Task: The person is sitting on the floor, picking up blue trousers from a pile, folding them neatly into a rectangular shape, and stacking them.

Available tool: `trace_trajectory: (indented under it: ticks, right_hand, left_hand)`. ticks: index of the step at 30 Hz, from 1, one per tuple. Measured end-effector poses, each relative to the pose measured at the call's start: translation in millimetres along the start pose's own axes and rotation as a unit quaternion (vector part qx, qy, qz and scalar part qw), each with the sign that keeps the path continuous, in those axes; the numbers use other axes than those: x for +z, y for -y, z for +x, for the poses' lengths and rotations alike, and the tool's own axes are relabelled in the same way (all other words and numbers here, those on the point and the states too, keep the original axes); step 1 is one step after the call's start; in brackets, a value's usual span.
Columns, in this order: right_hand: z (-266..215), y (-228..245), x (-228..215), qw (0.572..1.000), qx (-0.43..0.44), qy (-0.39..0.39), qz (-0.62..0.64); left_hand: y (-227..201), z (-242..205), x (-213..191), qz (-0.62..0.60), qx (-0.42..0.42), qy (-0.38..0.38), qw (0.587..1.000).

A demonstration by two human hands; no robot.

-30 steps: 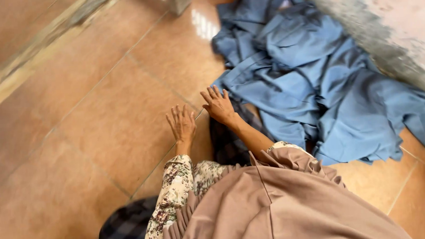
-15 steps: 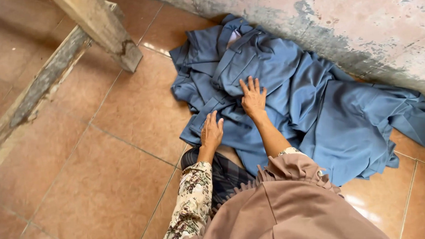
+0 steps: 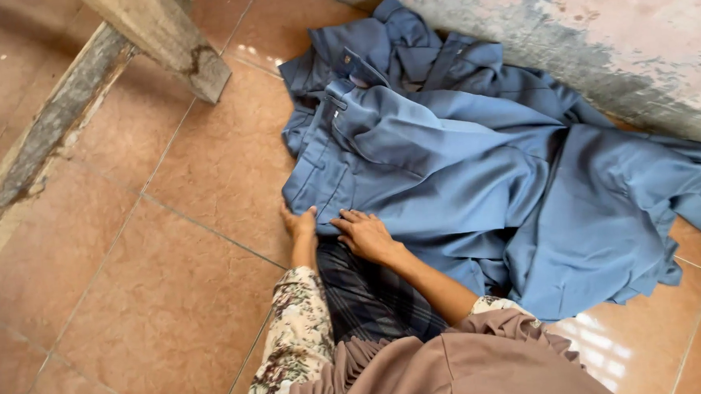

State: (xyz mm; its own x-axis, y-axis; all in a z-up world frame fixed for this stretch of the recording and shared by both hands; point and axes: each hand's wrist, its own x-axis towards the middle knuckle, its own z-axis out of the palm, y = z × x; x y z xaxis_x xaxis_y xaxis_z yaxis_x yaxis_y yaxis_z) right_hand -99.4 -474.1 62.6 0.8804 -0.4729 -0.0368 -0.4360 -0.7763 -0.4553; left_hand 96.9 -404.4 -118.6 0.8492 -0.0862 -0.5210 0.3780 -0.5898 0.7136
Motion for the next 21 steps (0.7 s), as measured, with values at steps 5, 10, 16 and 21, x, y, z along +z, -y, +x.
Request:
trace_trajectory:
  ticks: [5,10,16,21]
  right_hand:
    - [59,29,-48,0.99,-0.094,-0.083,-0.062]
    - [149,-41,-65,0.963,-0.017,-0.158,-0.22]
    - [152,-51,-37,0.996,-0.017,-0.044,-0.071]
    - [104,-8,-133,0.974,-0.039,0.083,0.206]
  left_hand:
    - [12,23,-85,0.134,0.021,-0.004,0.991]
    - [-70,-44,-126,0.313,0.199,-0.066,0.926]
    - [-191,-82,-98,0.417,0.578,-0.105,0.694]
    - [-198,-42,-76,0.445,0.694,-0.085,0.559]
